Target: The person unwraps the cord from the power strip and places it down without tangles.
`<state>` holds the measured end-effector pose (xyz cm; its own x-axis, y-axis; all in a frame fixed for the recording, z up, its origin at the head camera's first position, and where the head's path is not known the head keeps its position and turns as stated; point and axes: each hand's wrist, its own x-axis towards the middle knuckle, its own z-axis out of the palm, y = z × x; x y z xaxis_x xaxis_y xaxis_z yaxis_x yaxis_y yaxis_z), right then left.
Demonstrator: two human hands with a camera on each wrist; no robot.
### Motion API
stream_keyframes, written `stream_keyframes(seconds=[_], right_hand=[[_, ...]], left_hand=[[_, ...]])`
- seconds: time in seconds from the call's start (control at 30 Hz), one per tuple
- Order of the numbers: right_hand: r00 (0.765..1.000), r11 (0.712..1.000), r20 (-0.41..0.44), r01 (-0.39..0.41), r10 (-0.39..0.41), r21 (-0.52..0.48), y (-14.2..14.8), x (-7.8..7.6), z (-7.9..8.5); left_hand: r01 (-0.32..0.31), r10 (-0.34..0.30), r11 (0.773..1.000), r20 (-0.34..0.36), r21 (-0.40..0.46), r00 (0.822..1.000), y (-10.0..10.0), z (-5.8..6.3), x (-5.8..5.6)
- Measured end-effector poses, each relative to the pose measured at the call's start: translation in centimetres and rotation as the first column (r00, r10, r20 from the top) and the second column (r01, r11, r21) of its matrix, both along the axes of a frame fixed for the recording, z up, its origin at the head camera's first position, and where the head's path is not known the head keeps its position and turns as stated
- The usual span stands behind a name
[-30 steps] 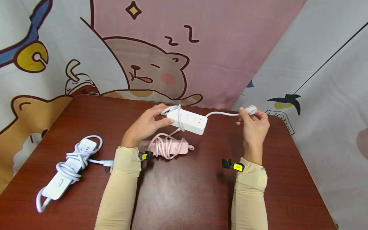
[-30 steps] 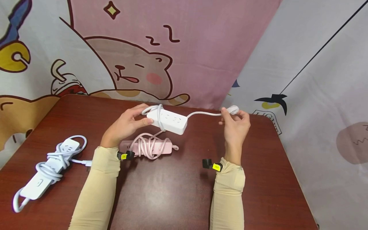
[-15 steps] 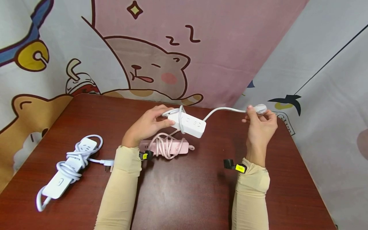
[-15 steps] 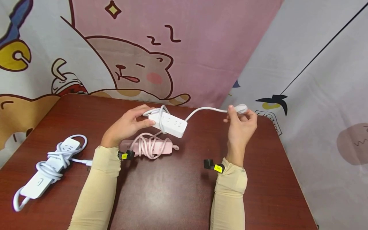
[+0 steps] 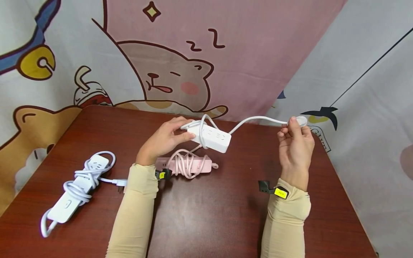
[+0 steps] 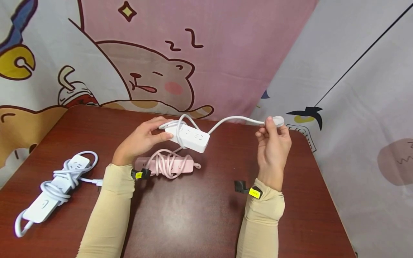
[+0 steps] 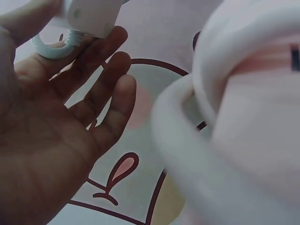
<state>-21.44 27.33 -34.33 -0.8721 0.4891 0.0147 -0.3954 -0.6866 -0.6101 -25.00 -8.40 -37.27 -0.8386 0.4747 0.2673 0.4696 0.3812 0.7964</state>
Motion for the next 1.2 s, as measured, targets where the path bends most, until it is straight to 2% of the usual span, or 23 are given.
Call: stream_keyframes(seconds=[0.17,0.4,0.6,0.9,1.2], right_hand=[[0.999,0.999,-0.013,-0.033,0.033,-0.03,-0.04,0.21,0.1],[1.0,0.999,-0.017,-0.017,0.017,-0.04,-0.22,0.25,0.23],[0.998,0.999,-0.049,-0.031,0.029,-0.039,-0.21,0.4,0.41],[0.994,0.996,-0.082,-0.077,0.074,-0.04,-0.17,0.62,0.41],[0.988,0.99,-0.107,-0.124,0.115,-0.074,0.33,0.78,0.57]], left_hand=[[-0.009,0.009,1.0,0.018,0.001,1.0,0.09,0.0,0.02],[-0.025,0.026,1.0,0.033,-0.004,0.999,-0.01,-0.08,0.11],[-0.077,0.077,0.996,-0.004,-0.034,0.997,-0.25,-0.21,0.05],[-0.141,0.139,0.99,-0.067,-0.03,0.988,-0.37,-0.25,-0.16],[-0.204,0.204,0.979,-0.083,0.019,0.975,-0.51,-0.18,-0.31]])
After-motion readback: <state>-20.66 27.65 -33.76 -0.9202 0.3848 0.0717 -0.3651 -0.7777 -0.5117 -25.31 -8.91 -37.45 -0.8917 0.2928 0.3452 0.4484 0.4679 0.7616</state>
